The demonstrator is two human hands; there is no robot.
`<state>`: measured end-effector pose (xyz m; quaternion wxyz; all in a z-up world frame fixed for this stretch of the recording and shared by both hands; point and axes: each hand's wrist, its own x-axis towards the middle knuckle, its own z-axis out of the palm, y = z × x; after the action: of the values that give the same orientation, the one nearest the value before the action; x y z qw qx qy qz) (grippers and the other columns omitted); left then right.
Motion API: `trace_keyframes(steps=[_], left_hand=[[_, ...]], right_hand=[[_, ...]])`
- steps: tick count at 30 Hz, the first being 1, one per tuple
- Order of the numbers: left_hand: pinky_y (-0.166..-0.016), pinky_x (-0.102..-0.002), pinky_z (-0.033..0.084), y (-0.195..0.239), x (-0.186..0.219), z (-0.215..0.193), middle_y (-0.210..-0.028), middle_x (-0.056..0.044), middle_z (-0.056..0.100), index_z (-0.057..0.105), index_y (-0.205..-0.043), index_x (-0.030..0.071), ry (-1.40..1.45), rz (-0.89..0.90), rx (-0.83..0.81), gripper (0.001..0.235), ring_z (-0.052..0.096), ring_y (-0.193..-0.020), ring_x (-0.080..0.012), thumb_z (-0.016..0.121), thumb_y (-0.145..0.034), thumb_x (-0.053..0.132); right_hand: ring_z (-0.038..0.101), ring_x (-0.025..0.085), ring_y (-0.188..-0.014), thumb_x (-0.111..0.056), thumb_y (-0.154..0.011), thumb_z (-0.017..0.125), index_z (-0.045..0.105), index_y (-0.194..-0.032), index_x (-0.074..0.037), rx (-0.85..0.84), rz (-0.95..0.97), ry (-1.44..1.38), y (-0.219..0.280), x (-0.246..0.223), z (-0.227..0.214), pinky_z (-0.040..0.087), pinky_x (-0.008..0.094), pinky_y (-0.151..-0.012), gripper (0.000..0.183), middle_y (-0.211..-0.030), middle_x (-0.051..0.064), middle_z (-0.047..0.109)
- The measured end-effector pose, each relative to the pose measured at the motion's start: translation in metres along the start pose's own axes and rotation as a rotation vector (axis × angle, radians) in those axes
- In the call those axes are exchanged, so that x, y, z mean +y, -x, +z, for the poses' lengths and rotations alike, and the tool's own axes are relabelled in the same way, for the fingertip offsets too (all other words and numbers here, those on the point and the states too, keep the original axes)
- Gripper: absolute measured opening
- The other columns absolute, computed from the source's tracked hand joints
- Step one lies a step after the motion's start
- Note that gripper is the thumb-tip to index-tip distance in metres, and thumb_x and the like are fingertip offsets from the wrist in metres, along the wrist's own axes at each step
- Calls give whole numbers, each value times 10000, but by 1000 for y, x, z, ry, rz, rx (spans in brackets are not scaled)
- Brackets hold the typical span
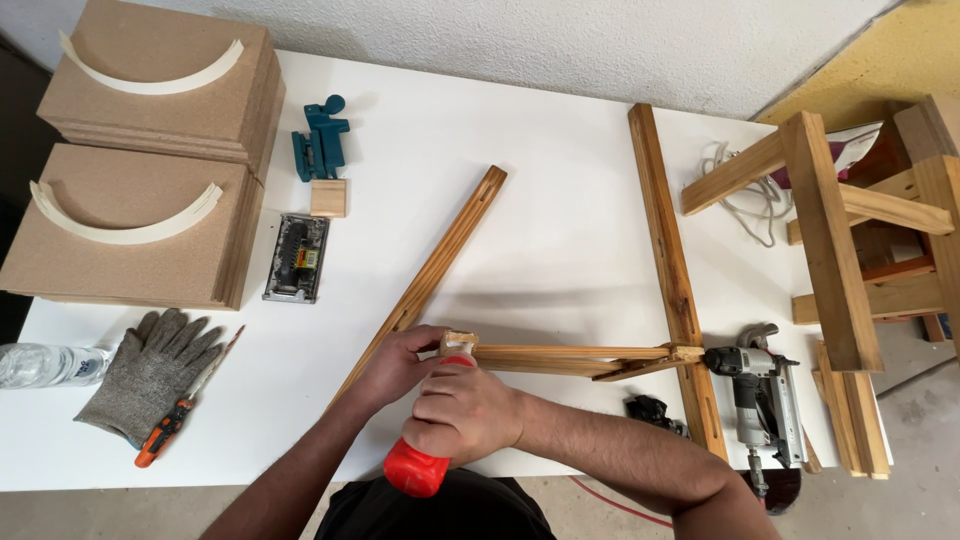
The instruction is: Assembling a wooden stool by applying glue to joints and securing slats with a pneumatic nail gun.
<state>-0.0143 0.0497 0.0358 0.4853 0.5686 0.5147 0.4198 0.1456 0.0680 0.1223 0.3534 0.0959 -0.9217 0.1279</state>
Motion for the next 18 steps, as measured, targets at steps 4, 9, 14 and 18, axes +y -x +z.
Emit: trace_keyframes(steps=[4, 9, 14, 18], left_hand=[[-699, -229, 539, 0, -9, 0, -922, 50, 766, 805, -1049, 142, 18, -18, -8, 223, 668, -812, -71, 722, -865, 48], [-746, -223, 523, 1, -32, 6, -1013, 23, 792, 795, -1118, 103, 31, 78, 28, 309, 657, -842, -69, 858, -820, 152], [-957, -456, 601, 12, -28, 8, -1133, -163, 777, 760, -1205, 53, 29, 29, 9, 413, 746, -1076, -340, 878, -814, 114], [-923, -445, 605, 27, -13, 10, -1090, -136, 795, 782, -1161, 78, -35, 59, 37, 398, 758, -1044, -315, 904, -794, 170]], right_hand=[[436, 222, -597, -56, -908, 624, 603, -941, -40, 9, 8, 3, 0, -3, -9, 405, 360, -575, 42, -730, 50, 458], [657, 284, -773, -444, -936, 665, 604, -800, -111, -88, 321, -200, 2, -8, -39, 520, 400, -788, 365, -795, 41, 660], [730, 344, -793, -285, -743, 890, 644, -1061, 0, 757, 721, -679, 34, 29, -47, 599, 498, -727, 492, -882, 183, 708], [693, 295, -814, -220, -843, 754, 507, -1133, -47, 1272, 1261, -924, 23, 56, -47, 604, 473, -781, 419, -889, 135, 656]])
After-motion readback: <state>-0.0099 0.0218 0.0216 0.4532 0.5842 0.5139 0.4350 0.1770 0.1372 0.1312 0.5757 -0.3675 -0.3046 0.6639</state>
